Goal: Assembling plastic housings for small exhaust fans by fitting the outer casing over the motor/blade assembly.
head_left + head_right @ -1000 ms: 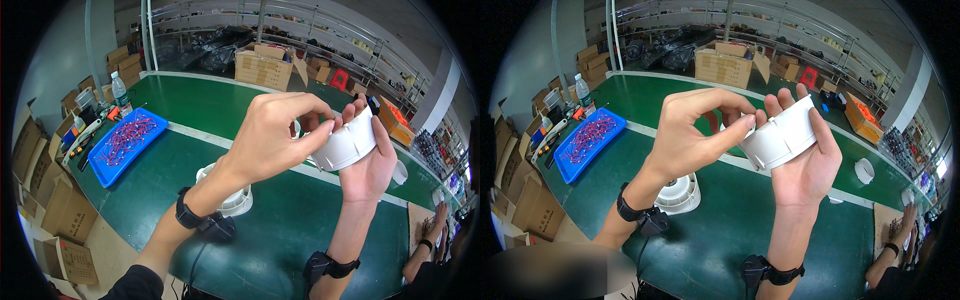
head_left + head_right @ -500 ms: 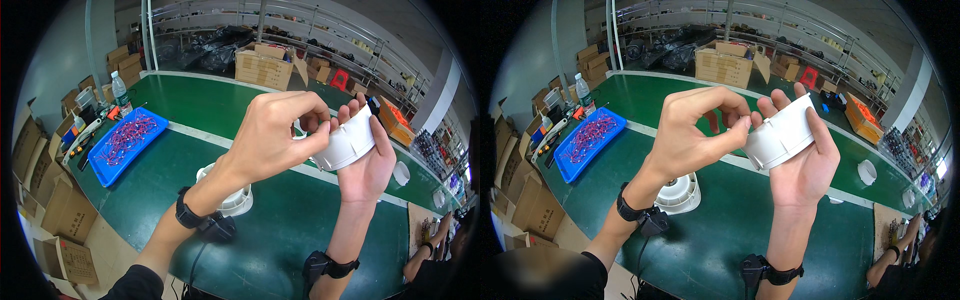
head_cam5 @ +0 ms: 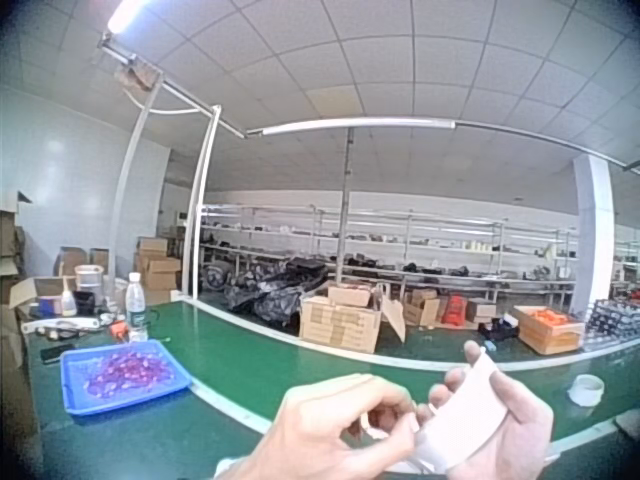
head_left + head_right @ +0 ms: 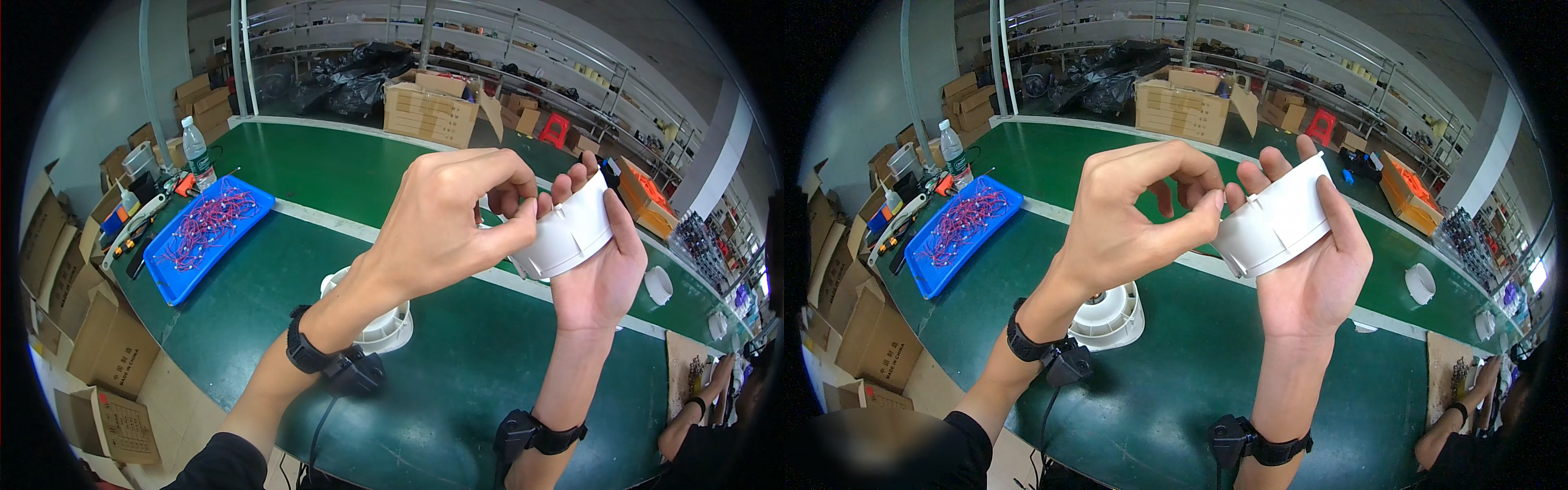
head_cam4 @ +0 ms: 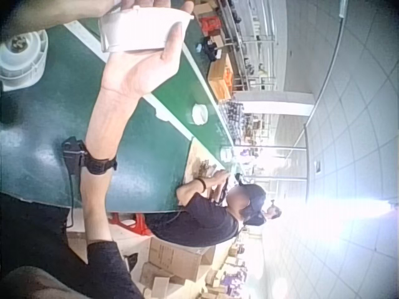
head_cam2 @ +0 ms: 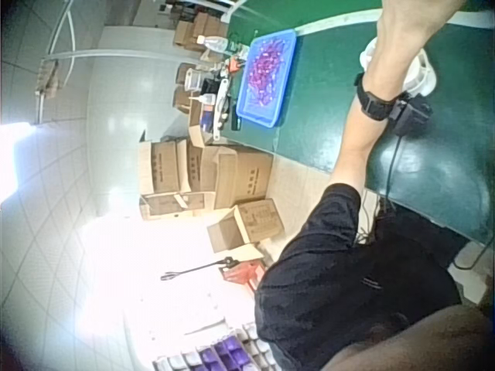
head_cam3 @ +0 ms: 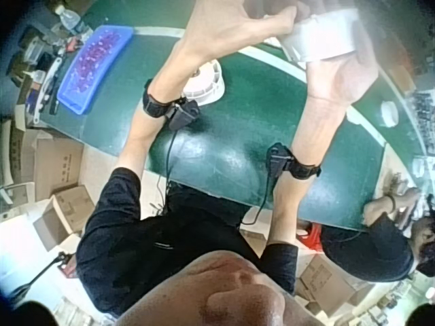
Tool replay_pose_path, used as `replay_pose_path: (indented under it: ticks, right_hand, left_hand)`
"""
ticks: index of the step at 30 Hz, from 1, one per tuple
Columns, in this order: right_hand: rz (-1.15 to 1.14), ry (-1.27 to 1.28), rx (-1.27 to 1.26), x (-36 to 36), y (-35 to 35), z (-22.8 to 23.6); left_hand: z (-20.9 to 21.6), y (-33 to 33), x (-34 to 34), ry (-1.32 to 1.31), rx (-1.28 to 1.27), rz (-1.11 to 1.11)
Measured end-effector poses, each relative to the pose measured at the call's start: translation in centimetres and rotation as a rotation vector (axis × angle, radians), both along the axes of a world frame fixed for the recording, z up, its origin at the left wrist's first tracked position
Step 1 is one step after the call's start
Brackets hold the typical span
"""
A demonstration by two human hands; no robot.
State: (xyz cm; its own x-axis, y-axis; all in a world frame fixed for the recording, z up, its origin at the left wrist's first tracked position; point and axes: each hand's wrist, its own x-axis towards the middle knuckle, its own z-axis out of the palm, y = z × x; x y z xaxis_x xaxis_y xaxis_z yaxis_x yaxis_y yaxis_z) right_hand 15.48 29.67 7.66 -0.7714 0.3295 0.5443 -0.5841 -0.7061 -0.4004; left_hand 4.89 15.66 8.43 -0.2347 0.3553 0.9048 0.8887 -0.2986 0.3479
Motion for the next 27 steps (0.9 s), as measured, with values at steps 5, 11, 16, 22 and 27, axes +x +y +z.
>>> replay_pose_path:
  ticks: [5, 11, 16, 22, 27]
  right_hand:
    - [-0.006, -0.005, -0.001, 0.0, 0.1, 0.0]
    - [-0.040, -0.022, 0.022, 0.7, 0.5, 0.6]
    - [-0.323, -0.165, 0.303, 1.5, 0.7, 0.8]
    - [-0.342, -0.627, 1.316, 3.0, -1.5, 1.2]
    - [-0.046, -0.760, 1.605, 2.7, -2.5, 1.0]
  left_hand:
    - [0.1, -0.1, -0.1, 0.003, -0.002, 0.010]
    - [0.1, -0.7, -0.3, -0.126, -0.260, 0.065]
    - [-0.9, 0.9, -1.4, -0.032, -0.093, 0.138]
    - [1.5, -2.6, -1.2, -0.130, -0.408, -0.042]
    - [0.3, -4.9, -4.8, 0.312, -0.567, -0.218]
